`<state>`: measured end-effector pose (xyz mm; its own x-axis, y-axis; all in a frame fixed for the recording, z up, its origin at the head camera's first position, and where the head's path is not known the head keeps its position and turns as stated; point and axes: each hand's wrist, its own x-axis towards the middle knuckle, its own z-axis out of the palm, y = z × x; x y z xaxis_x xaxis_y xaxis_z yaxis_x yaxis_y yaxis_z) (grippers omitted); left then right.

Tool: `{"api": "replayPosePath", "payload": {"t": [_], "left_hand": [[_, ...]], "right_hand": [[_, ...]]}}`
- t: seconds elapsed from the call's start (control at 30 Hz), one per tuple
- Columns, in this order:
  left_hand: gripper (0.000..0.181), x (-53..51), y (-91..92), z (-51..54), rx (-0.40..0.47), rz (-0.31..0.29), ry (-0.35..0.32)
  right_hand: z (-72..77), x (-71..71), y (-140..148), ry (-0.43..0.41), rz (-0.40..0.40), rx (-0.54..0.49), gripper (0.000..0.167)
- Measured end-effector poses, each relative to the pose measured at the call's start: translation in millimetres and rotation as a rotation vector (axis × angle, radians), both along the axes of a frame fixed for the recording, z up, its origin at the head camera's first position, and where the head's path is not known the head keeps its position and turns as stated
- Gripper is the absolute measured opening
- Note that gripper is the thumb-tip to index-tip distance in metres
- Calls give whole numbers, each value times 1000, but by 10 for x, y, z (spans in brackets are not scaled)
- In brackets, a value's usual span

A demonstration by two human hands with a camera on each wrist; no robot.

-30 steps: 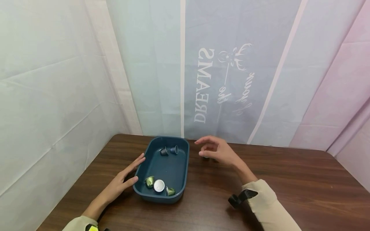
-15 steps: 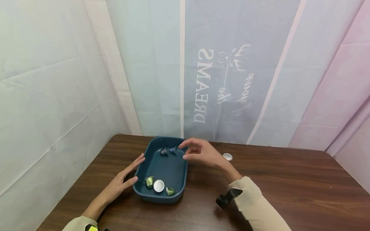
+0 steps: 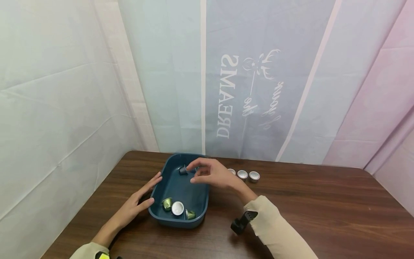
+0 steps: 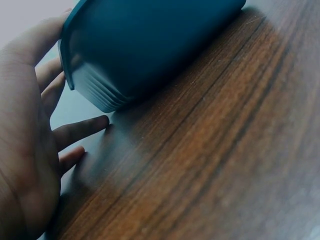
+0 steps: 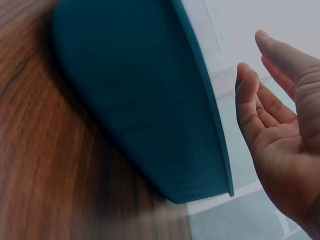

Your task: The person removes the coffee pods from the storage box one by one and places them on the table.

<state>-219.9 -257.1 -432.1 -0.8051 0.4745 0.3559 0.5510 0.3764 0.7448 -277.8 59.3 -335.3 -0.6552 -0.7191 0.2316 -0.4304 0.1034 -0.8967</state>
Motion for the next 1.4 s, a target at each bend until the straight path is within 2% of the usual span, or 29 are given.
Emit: {"api": "replayPosePath", "payload": {"t": [0.2,0.33,0.53,0.8,1.4], "left_hand": [[59,-5,7,-9,14,-19,-11],[59,-5,3,-6,15,-19,-8],[59,-3,4,-14,44,-42,-15],[58,-7,-8,-34,38,-37,-15],[59,5,4,-5,51,-40,-31]], "right_hand": [[-164,-97,-136,33,43,29,34],[-216,-118,-227,48,77,32,34],[-243,-117,-368,75,117,46,35],[-297,-73,-496,70,154,103,35],[-391,-94,-711,185,218,253,29]]}}
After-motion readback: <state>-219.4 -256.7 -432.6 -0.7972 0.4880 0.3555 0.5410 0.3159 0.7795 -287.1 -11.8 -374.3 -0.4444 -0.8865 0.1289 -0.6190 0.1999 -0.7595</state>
